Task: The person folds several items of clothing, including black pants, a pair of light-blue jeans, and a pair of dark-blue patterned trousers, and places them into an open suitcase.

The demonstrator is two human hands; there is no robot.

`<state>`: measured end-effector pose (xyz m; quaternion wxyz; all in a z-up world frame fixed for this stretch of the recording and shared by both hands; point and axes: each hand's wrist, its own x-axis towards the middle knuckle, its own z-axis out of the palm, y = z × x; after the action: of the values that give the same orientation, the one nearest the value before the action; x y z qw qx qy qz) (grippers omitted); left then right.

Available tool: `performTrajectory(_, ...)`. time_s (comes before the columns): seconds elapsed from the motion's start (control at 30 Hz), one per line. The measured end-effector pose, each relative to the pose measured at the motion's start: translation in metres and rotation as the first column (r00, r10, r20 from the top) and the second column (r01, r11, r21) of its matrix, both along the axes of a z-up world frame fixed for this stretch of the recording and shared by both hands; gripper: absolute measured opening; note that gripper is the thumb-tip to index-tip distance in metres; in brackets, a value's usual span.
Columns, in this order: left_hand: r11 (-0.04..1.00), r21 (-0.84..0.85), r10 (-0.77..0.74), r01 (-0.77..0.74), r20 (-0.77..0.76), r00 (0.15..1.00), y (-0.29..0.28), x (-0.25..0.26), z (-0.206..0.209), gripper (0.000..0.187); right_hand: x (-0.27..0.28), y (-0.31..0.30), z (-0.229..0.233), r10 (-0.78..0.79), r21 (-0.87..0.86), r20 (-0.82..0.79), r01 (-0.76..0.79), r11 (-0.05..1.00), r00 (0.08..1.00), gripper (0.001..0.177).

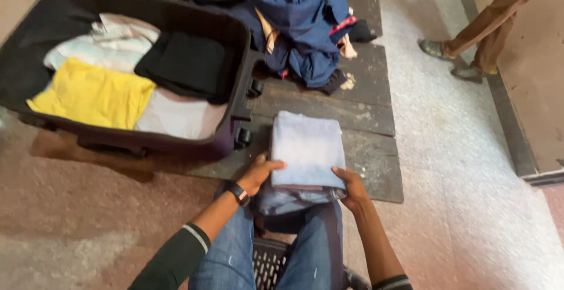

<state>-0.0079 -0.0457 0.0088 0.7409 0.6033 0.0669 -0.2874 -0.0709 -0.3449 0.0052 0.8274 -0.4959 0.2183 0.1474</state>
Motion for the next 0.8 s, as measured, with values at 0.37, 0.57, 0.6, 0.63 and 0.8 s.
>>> performTrajectory(0.37, 0.994, -0.109, -0.009, 0.014, 0.048, 0.999, 0.010, -0.017, 0.027, 0.058, -0.002, 0.021, -0.002, -0.012, 0.153, -0.097, 0.027, 0.988, 0.995, 0.054)
performTrajectory(0.57, 0.989, -0.147, 0.022, 0.005, 0.180, 0.983, 0.036, -0.016, 0.144, 0.056, 0.011, -0.023, -0.055, -0.191, 0.116, 0.156, 0.174, 0.978, 0.969, 0.058)
performTrajectory(0.6, 0.983, -0.182, 0.051, -0.020, 0.166, 0.985, 0.043, -0.010, 0.162, 0.055, 0.007, -0.022, -0.066, -0.184, 0.121, 0.147, 0.167, 0.979, 0.972, 0.058)
performTrajectory(0.63, 0.974, -0.216, 0.104, -0.069, 0.153, 0.983, 0.051, -0.001, 0.178, 0.051, 0.004, -0.018, -0.074, -0.018, -0.283, 0.315, 0.112, 0.953, 0.949, 0.058)
performTrajectory(0.8, 0.881, -0.432, 0.334, -0.192, 0.282, 0.899, 0.124, 0.057, 0.239, 0.038, 0.006, 0.003, -0.059, -0.040, -0.213, 0.155, 0.073, 0.974, 0.987, 0.055)
